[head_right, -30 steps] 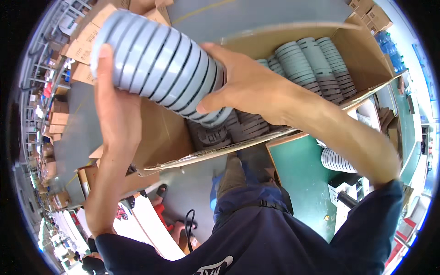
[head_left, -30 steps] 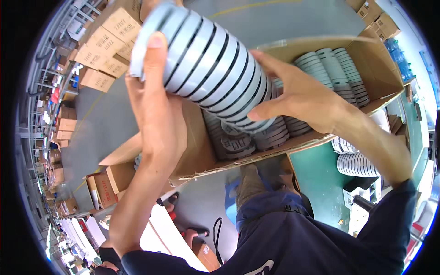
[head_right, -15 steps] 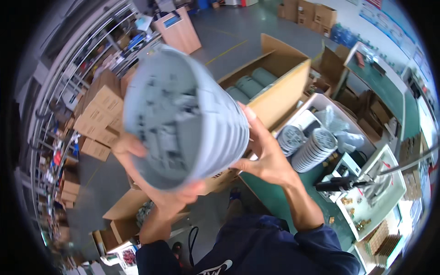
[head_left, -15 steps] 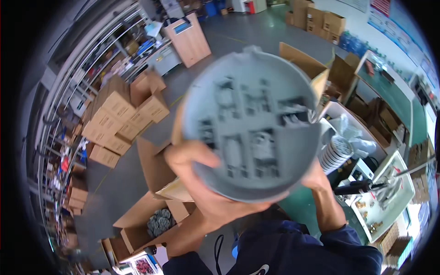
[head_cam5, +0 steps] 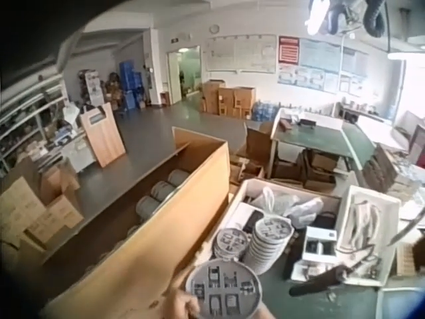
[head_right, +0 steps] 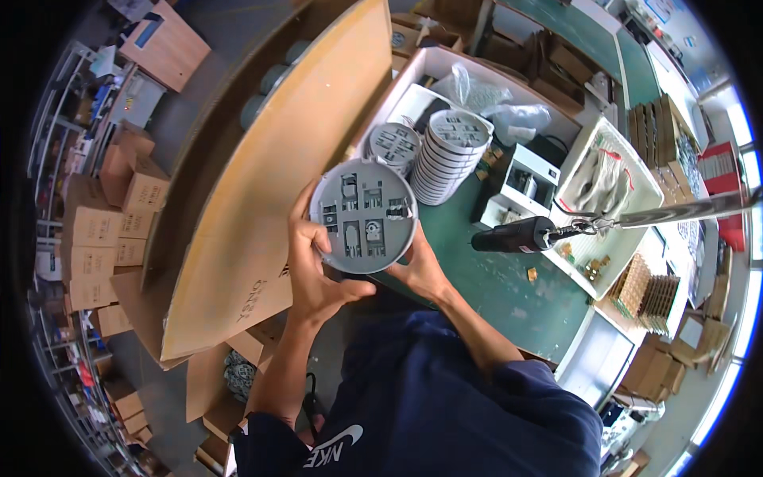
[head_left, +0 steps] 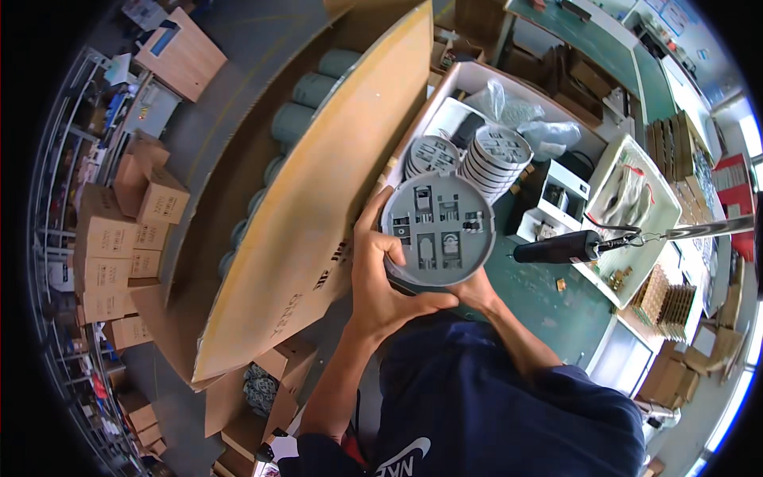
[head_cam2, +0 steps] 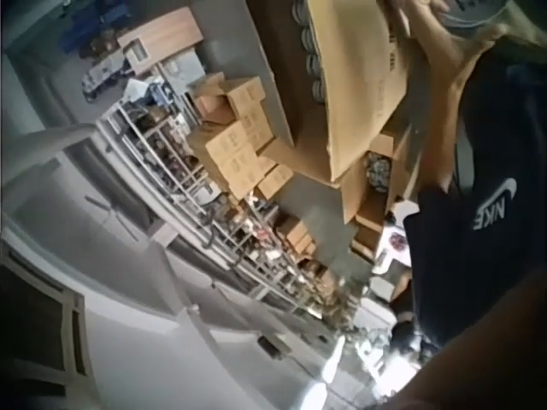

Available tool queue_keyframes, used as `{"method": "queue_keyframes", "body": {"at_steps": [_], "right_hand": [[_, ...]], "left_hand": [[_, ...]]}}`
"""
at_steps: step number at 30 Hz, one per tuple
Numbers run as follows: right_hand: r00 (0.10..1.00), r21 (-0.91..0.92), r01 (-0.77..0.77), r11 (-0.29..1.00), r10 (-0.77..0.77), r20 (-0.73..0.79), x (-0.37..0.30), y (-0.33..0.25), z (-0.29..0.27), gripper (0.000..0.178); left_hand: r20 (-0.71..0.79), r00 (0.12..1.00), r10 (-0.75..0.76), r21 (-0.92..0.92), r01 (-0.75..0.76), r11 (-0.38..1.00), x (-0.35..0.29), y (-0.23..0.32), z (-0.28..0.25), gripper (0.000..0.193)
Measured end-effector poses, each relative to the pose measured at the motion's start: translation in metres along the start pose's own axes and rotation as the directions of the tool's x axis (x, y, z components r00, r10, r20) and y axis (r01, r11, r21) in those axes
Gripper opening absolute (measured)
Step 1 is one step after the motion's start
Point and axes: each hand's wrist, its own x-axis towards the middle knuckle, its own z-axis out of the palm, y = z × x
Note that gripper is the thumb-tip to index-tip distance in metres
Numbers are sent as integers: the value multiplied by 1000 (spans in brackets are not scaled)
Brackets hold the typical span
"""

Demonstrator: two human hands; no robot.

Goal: Assemble circular electronic components by manually placing small parts and using a hanging electric screwdriver.

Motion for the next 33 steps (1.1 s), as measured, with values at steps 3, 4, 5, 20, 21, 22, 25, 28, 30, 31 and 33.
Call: {"method": "queue_keyframes", "body": {"at_steps": [3, 4, 5, 20, 21, 22, 25, 28, 30, 31, 33], "right_hand": [[989, 43, -17, 999, 23, -148, -4, 60, -5, 91], [979, 39, -5, 999, 13, -202, -7, 74, -2, 92], [967, 32, 9, 999, 0, -256, -6, 85, 1, 94], [677, 581, -377, 721, 643, -358, 28, 61, 19, 44], [673, 649, -382, 658, 680, -293, 28, 47, 18, 52], [674, 648, -383, 658, 679, -291, 29, 42, 19, 52], [705, 764, -338, 550, 686, -182, 35, 40, 19, 63], [688, 772, -317, 550, 694, -212, 49, 41, 32, 65], [675, 778, -307, 549, 702, -229, 59, 44, 42, 64], [690, 779, -277, 562, 681, -245, 64, 45, 47, 64], [765, 757, -274, 594, 611, -203, 75, 52, 55, 69]], "left_hand": [[75, 924, -374, -59, 378, 924, -1, -18, 16, 36], [71, 929, -363, 5, 363, 932, -4, -28, 22, 24], [70, 934, -350, -57, 354, 934, -5, -40, 28, 21], [620, 677, -396, 18, 492, 871, 61, -111, 19, 40], [621, 698, -357, 26, 437, 899, 65, -115, 18, 40], [619, 699, -358, 27, 437, 899, 69, -120, 15, 40], [619, 707, -342, 118, 347, 930, 81, -124, 11, 41], [639, 653, -406, 370, 201, 907, 92, -115, 10, 35], [625, 682, -379, 399, 138, 906, 97, -102, 10, 28], [611, 708, -355, 431, 78, 899, 96, -96, 12, 23], [562, 770, -302, 481, -7, 877, 87, -82, 13, 21]]}}
